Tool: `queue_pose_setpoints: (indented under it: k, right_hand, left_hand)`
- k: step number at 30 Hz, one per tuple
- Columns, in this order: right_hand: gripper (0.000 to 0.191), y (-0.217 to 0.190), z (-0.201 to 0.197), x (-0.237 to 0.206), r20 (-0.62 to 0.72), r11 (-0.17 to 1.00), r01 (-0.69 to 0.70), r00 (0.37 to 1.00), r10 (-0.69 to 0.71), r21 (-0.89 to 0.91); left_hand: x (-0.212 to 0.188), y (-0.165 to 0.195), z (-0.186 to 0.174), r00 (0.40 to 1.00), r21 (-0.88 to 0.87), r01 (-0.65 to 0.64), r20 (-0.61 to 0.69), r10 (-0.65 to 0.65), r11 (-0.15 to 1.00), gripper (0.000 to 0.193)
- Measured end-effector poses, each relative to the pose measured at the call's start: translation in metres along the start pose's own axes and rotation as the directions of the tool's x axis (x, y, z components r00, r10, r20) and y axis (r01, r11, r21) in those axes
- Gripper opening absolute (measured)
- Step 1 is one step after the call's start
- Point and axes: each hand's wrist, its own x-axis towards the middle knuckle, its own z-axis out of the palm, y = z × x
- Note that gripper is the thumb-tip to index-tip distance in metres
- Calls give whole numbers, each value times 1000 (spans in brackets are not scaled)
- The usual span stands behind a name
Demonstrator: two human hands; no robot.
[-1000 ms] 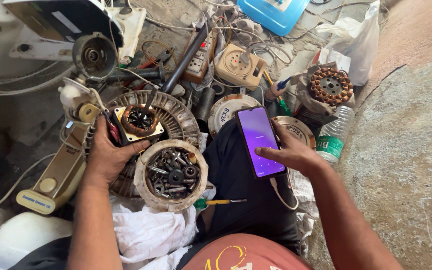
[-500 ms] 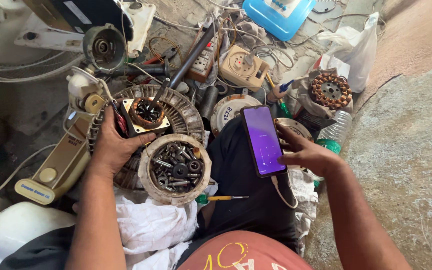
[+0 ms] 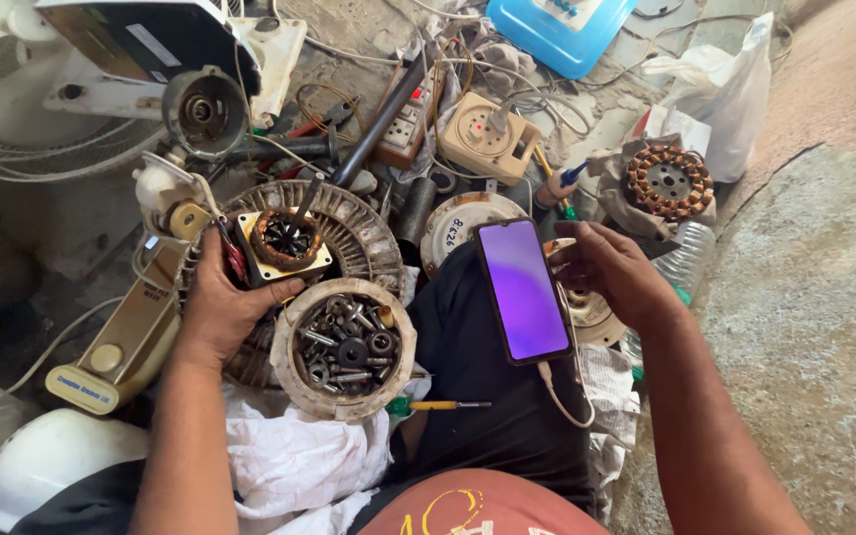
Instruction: The person sits on the floor and disassembles a small electric motor, removing the outer casing and internal components. They use a screwdriver to loosen screws and handle various small parts, including a capacitor and wiring, while sorting through a container of hardware.
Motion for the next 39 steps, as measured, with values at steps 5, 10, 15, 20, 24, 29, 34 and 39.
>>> queue_pose_setpoints:
  k: [5,10,15,20,24,29,34,39]
  right_hand:
    - [52,-3,-1,2,42,967,-21,999,32,-254]
    - [57,-14,12,3,-12,918,-111,993,115,-381]
    - [61,-24,23,-2,10,880,-103,992,122,-464]
    - [64,-37,41,-7,-127,835,-173,984,124,-523]
    - [76,-49,53,-18,-198,688,-226,973,121,-690]
    - [112,-62,82,-39,-131,446,-70,986,-106,-892]
    - [138,-63,134,-61,-311,161,-319,947,75,-934]
    - [135,-63,134,-63,-281,206,-268,959,-38,-941]
  left_hand:
    - [0,3,3,1000,-26,3,11,-3,1000,80]
    - [1,3,3,1000,-22,14,15,-14,1000,78]
    - [1,0,2,1000,-20,22,12,-22,1000,76]
    - [1,1,2,1000,5,0,4,0,1000,76]
    - [0,0,0,1000,15,-10,1,10,1000,75]
    - [-1,-6,-4,1000,50,-16,1,16,999,73]
    - [0,-8,-6,1000,18,-26,-5,27,999,72]
    - [0,-4,-5,999,51,-33,-18,34,998,75]
